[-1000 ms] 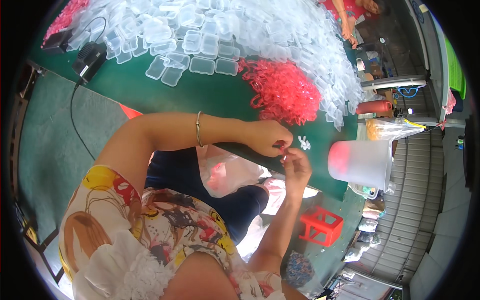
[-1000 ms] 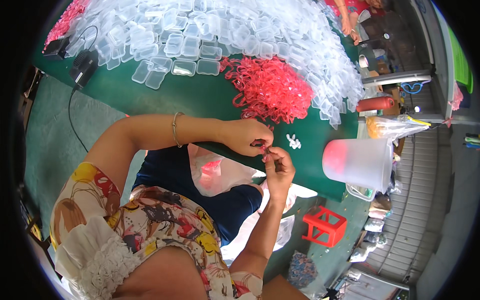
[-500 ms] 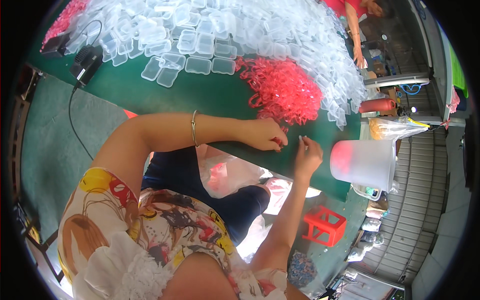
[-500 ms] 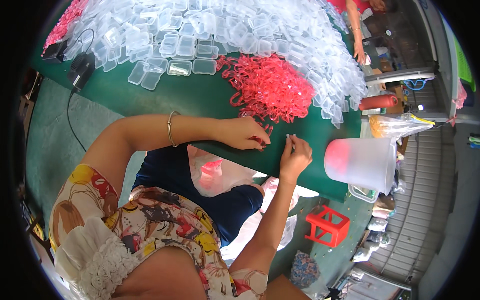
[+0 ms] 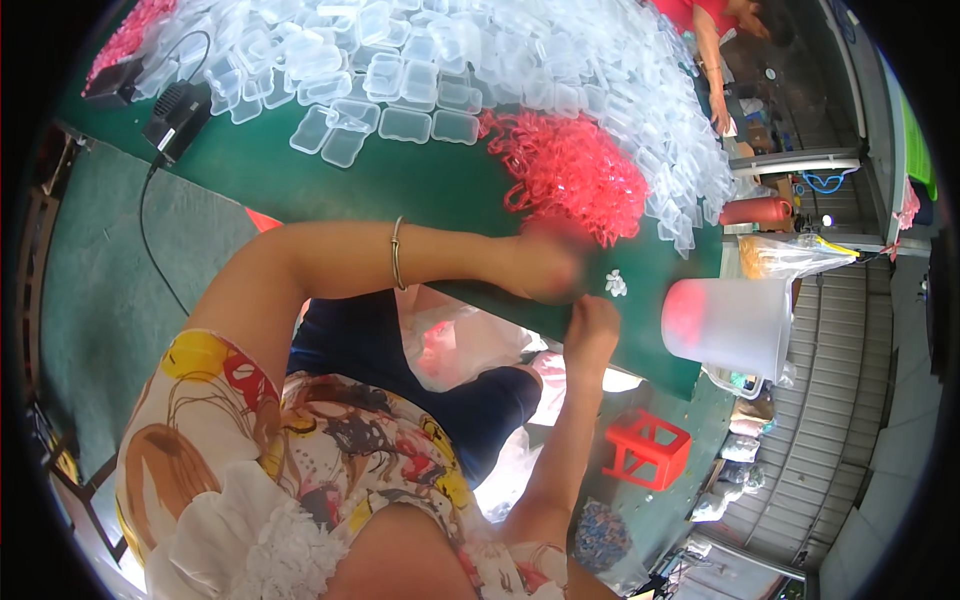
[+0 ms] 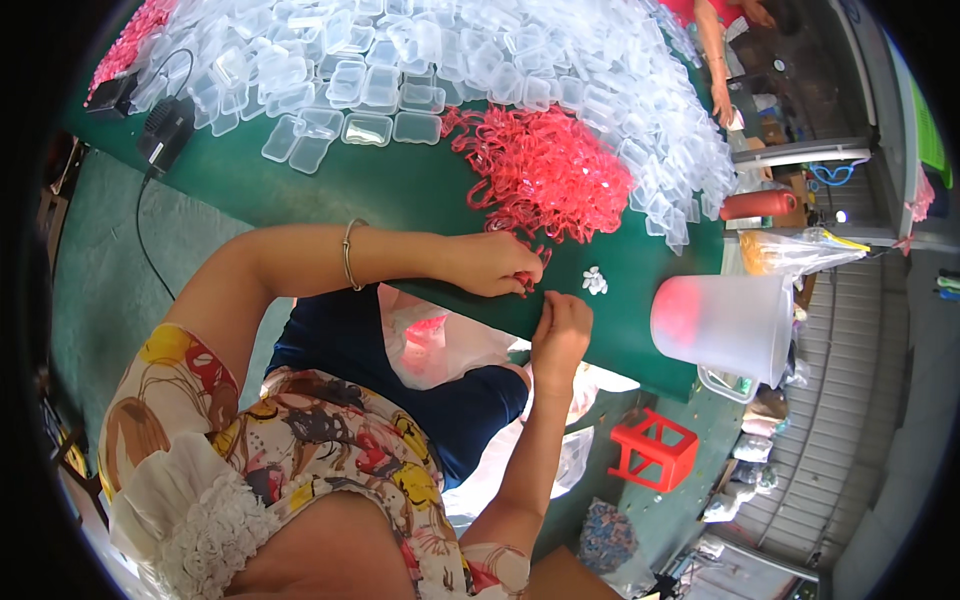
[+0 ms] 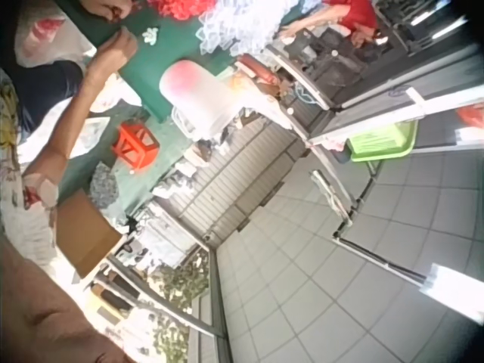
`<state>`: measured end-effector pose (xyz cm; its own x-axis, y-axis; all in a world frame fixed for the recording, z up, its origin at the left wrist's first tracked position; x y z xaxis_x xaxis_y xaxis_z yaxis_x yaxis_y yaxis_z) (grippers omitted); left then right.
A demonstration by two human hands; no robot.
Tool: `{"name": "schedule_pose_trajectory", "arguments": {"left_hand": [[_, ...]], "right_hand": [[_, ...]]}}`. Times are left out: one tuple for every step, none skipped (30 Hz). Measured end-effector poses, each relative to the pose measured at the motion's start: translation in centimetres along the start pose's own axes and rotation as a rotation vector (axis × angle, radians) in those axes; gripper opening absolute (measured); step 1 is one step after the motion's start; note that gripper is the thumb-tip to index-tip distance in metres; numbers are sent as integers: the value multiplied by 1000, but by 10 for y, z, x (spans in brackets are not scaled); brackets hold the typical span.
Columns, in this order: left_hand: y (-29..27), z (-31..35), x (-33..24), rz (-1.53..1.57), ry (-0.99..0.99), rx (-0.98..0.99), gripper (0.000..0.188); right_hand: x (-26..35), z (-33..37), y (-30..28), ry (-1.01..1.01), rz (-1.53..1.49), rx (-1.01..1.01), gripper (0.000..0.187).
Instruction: The person assembles small items by attaching white plastic pieces onto pink plastic parts by hand and placing them on the table.
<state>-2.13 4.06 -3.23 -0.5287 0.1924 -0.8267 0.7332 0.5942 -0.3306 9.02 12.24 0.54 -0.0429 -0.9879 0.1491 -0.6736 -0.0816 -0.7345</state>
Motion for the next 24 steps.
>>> {"name": "schedule_pose_trajectory", "arguments": {"left_hand": [[1,1,1,1,0,2,13],[0,0,2,22,15,-13,13],[0,0,2,43,29,-28,13],[1,1,4,43,30,-29,13],[1,1,3,57,33,-42,13],[0,2,3,71,35,-56,13],[0,1,4,70,32,-58,13],[1,1,3,57,51,-52,13],[1,1,2,45,70,-47,13],[1,2,3,44,66,-45,13],[1,2,3,55,57,-48,13],[0,2,3,66,47,-51,13],[0,2,3,67,43,-49,13],[1,2,1,39,38,-18,14],[2,2,1,11,33,14,16],[2,2,2,11,27,16,16],[2,2,2,9,36,13,16],[3,2,2,8,44,10,16],[4,2,3,10,40,17,16],[3,1,1,19,57,-12,14],[2,1,0,29,75,-42,12],[2,2,0,35,76,-40,12],[1,1,0,42,71,-37,12],[1,0,-1,48,67,-37,12]], "right_hand": [[0,1,-1,2,1,0,10],[-2,0,-2,24,-45,3,9],[-2,-1,-2,46,-93,7,7],[1,0,-3,45,-93,6,7],[-1,1,-4,226,-161,41,8],[-4,3,-2,406,-229,76,8],[-1,1,-2,405,-232,79,8],[0,0,-3,459,-270,35,9],[-1,0,-2,513,-309,-8,10],[-1,-1,1,515,-311,-6,10],[-1,-2,4,511,-326,-18,10],[-1,-2,6,506,-340,-30,10],[-1,0,9,510,-342,-28,10],[1,0,9,444,-317,-71,8],[3,-1,8,379,-293,-115,7],[2,-2,9,382,-296,-112,7],[4,-4,9,343,-285,-88,7],[5,-6,9,305,-274,-64,7],[1,-7,10,312,-274,-63,7],[-1,-8,13,314,-285,-13,7],[-2,-8,15,314,-296,36,8],[-2,-7,15,317,-290,38,8],[-4,-7,17,331,-295,77,8],[-5,-6,18,343,-300,116,9]]}}
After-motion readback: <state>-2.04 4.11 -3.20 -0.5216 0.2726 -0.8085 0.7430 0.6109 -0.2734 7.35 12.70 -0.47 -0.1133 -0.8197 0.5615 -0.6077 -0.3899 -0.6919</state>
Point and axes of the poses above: each hand's wrist, its own z-axis away from the middle knuckle, its own y-axis out of the palm, x = y × z, the point moved 6 cm from there along -z, towards the middle knuckle, and after that the axes turned 14 degrees about -x, right-handed, at the moved point
